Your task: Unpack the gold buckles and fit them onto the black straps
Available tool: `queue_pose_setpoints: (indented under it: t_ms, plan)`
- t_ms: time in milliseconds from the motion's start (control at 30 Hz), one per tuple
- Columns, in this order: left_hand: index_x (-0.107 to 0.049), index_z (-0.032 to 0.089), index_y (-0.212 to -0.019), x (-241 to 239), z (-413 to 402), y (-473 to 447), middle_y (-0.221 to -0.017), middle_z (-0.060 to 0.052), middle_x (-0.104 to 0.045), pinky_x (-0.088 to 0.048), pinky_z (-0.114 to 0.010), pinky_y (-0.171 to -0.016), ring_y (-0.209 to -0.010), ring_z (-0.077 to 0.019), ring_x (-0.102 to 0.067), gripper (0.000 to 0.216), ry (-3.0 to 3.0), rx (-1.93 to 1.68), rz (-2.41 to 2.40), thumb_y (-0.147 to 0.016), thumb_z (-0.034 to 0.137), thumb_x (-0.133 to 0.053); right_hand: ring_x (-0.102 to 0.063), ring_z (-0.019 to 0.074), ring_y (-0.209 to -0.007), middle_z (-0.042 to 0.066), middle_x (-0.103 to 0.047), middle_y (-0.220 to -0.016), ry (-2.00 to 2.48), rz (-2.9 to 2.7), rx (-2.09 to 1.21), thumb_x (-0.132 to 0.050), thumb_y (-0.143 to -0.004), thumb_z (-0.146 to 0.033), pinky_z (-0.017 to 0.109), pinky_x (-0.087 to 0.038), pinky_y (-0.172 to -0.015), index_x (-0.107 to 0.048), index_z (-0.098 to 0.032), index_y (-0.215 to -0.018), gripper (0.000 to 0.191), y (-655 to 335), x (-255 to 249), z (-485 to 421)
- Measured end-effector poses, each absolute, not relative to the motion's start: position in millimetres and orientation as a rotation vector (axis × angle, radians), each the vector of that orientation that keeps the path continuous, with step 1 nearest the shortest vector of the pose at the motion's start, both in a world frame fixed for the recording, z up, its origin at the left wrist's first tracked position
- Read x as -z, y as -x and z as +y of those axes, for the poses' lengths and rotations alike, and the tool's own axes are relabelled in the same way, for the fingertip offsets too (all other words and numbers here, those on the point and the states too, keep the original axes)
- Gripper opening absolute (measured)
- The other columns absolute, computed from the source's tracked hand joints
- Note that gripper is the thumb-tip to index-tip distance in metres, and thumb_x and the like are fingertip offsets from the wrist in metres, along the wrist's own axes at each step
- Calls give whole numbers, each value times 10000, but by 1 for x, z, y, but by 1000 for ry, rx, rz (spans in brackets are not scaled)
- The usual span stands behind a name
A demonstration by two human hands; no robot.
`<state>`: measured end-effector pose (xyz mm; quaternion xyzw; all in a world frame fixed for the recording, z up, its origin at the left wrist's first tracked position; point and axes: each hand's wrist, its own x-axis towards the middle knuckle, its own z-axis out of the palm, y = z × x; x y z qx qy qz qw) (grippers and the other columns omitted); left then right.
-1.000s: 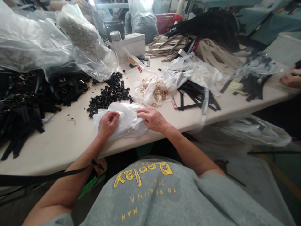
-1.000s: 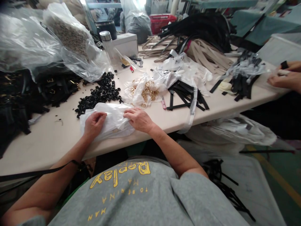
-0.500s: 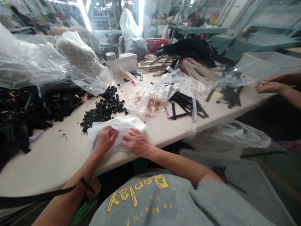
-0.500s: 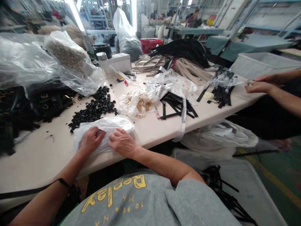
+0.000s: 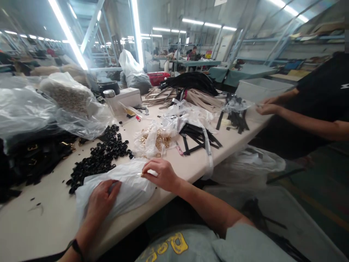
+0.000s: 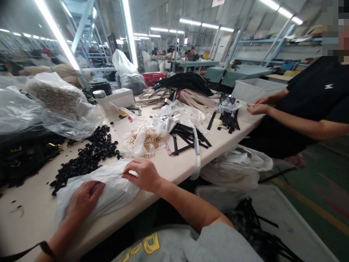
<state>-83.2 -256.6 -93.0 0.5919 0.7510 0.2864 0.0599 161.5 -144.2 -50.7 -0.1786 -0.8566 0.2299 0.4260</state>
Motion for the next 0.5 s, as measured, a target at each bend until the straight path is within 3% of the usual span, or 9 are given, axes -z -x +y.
queue_pose_setpoints:
  t_ms: [233, 333, 500]
  plan:
    - [-682, 246, -791, 92, -256, 84, -857, -72, -745, -538, -378, -792, -822, -290, -682, 388, -1774, -869, 2310, -793, 583, -491, -664, 179, -921, 39, -717, -942, 1003, -2282, -309, -724, -857, -213, 281, -472, -837, -705, -180, -875, 43, -197, 55, -65]
    - [-691, 247, -788, 96, -256, 88, -852, -73, -746, -543, -378, -786, -813, -292, -686, 383, -1772, -831, 2305, -782, 578, -498, -653, 178, -1027, 49, -708, -1106, 1047, -2340, -359, -719, -851, -204, 277, -477, -903, -710, -193, -1032, 181, -206, 57, -45]
    - [-708, 231, -828, 106, -257, 96, -883, -92, -746, -549, -417, -826, -829, -316, -690, 439, -1729, -794, 2316, -770, 605, -486, -644, 173, -1076, 62, -694, -1174, 1393, -2202, -303, -557, -961, -227, 256, -464, -953, -688, -184, -1149, 234, -224, 46, 1]
